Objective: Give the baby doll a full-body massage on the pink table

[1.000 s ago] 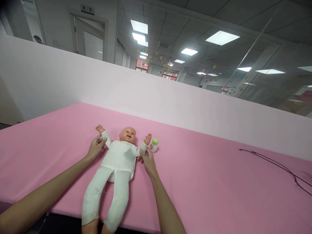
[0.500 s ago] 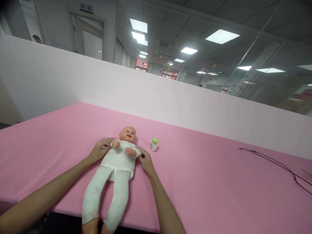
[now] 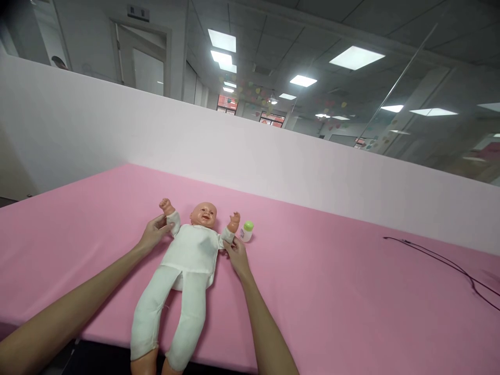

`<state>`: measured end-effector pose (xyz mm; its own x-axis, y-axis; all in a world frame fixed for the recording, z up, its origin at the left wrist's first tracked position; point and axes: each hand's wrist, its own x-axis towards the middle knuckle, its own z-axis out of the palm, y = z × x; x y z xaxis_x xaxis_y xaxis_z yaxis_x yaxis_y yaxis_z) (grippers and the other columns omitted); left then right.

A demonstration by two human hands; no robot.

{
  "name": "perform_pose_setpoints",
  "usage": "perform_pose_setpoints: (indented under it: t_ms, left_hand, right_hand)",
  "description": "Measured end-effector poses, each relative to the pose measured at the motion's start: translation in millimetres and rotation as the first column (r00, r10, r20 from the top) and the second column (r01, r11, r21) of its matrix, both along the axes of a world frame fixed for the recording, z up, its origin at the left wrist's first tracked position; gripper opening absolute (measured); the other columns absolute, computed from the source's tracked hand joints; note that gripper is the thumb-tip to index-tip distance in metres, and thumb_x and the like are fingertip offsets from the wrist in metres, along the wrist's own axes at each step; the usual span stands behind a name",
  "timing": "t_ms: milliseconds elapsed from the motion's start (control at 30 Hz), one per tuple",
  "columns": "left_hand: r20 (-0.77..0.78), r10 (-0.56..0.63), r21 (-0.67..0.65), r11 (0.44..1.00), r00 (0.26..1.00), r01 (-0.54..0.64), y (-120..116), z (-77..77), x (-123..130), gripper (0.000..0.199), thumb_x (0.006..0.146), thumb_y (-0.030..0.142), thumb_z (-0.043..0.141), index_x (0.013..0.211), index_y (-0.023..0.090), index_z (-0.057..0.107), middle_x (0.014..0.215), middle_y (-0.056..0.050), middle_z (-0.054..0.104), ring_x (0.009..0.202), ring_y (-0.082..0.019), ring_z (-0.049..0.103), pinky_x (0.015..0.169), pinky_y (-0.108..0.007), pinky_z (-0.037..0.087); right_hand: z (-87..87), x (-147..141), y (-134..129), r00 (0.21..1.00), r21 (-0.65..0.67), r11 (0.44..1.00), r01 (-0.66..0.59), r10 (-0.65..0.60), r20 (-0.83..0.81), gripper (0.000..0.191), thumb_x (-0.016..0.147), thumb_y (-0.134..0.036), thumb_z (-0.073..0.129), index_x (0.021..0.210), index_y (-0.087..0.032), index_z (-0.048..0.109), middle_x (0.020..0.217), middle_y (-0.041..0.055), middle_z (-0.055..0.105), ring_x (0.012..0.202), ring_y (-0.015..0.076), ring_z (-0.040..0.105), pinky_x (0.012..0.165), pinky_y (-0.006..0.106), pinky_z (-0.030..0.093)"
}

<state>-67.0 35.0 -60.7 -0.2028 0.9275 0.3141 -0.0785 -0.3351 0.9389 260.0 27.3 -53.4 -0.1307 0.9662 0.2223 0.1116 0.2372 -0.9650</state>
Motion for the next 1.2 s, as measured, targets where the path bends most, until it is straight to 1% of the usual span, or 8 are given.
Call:
perform_pose_setpoints:
  t_ms: [167, 400, 500, 633, 800, 933, 1100, 1200]
  left_hand:
    - [-0.241, -0.204, 0.058, 0.973, 0.949, 0.224, -6, 8.6, -1, 0.039, 0.074, 0.046, 0.087, 0.102, 0.02, 0.086, 0.122, -0.017, 0.076, 0.116, -0.035, 0.068, 0.095, -0.045, 0.056]
    - [-0.39, -0.228, 0.092, 0.954, 0.892, 0.285, -10, 11.0, 1, 0.028, 0.081, 0.042, 0.079, 0.102, 0.024, 0.087, 0.124, -0.014, 0.076, 0.119, -0.033, 0.067, 0.098, -0.043, 0.055]
    - [-0.269, -0.138, 0.073, 0.984, 0.953, 0.163, -8, 8.1, 2, 0.036, 0.082, 0.044, 0.078, 0.11, 0.021, 0.082, 0.12, -0.012, 0.077, 0.108, -0.03, 0.07, 0.087, -0.038, 0.056]
    - [-0.104, 0.05, 0.049, 0.998, 0.993, -0.045, -2, -0.4, -1, 0.042, 0.083, 0.058, 0.075, 0.092, 0.016, 0.074, 0.088, -0.007, 0.075, 0.077, -0.021, 0.066, 0.069, -0.03, 0.052]
    - [-0.043, 0.129, -0.121, 0.984, 0.991, -0.134, 1, -4.8, -6, 0.062, 0.071, 0.077, 0.077, 0.078, 0.016, 0.065, 0.066, -0.002, 0.062, 0.055, -0.016, 0.054, 0.051, -0.027, 0.043]
    - [-0.073, -0.006, -0.013, 1.0, 0.997, 0.005, -3, 3.7, -5, 0.055, 0.073, 0.065, 0.083, 0.095, 0.015, 0.076, 0.095, -0.01, 0.077, 0.081, -0.024, 0.069, 0.07, -0.033, 0.054]
    - [-0.244, -0.219, 0.029, 0.972, 0.945, 0.233, -8, 9.8, 0, 0.043, 0.075, 0.048, 0.086, 0.108, 0.02, 0.085, 0.127, -0.016, 0.075, 0.119, -0.035, 0.066, 0.094, -0.044, 0.055]
    - [-0.339, -0.266, 0.058, 0.952, 0.903, 0.302, -8, 9.3, 2, 0.032, 0.076, 0.045, 0.084, 0.101, 0.025, 0.087, 0.127, -0.016, 0.075, 0.124, -0.036, 0.064, 0.102, -0.048, 0.052]
  right_hand:
    - [-0.1, 3, -1, 0.981, 0.18, 0.971, -0.155, 0.131, 0.142, 0.035, 0.087, -0.029, 0.068, 0.119, -0.028, 0.081, 0.134, 0.0059, 0.073, 0.128, 0.0289, 0.065, 0.109, 0.046, 0.051]
    - [-5.7, 1, 2, 0.973, 0.206, 0.963, -0.173, 0.135, 0.186, 0.047, 0.08, -0.02, 0.06, 0.121, -0.031, 0.081, 0.142, 0.0038, 0.069, 0.136, 0.0279, 0.06, 0.117, 0.047, 0.045]
    - [-3.4, -1, 0, 0.993, 0.139, 0.986, -0.093, 0.081, 0.091, 0.041, 0.082, -0.025, 0.064, 0.12, -0.026, 0.079, 0.129, 0.0062, 0.075, 0.123, 0.0277, 0.067, 0.105, 0.043, 0.053]
    - [-2.0, -5, -1, 1.0, -0.012, 1.0, 0.012, -0.012, 0.004, 0.032, 0.083, -0.045, 0.074, 0.1, -0.018, 0.075, 0.083, 0.0057, 0.077, 0.071, 0.0215, 0.07, 0.061, 0.031, 0.053]
    - [-2.5, -5, 0, 0.999, -0.046, 0.999, 0.025, -0.027, -0.028, 0.047, 0.08, -0.06, 0.077, 0.096, -0.016, 0.07, 0.074, 0.006, 0.074, 0.062, 0.0197, 0.067, 0.053, 0.027, 0.046]
    - [-1.2, -2, 0, 1.0, -0.006, 1.0, 0.005, -0.005, 0.007, 0.04, 0.083, -0.055, 0.076, 0.089, -0.015, 0.074, 0.074, 0.0074, 0.076, 0.064, 0.0206, 0.067, 0.059, 0.031, 0.051]
    - [-3.6, -1, 0, 0.994, 0.16, 0.984, -0.081, 0.068, 0.083, 0.034, 0.081, -0.03, 0.071, 0.113, -0.025, 0.082, 0.127, 0.0085, 0.076, 0.121, 0.0301, 0.068, 0.104, 0.046, 0.054]
    - [-7.4, -2, 1, 0.979, 0.233, 0.96, -0.157, 0.12, 0.163, 0.041, 0.081, -0.024, 0.065, 0.117, -0.03, 0.082, 0.138, 0.0057, 0.071, 0.132, 0.0289, 0.063, 0.115, 0.049, 0.047]
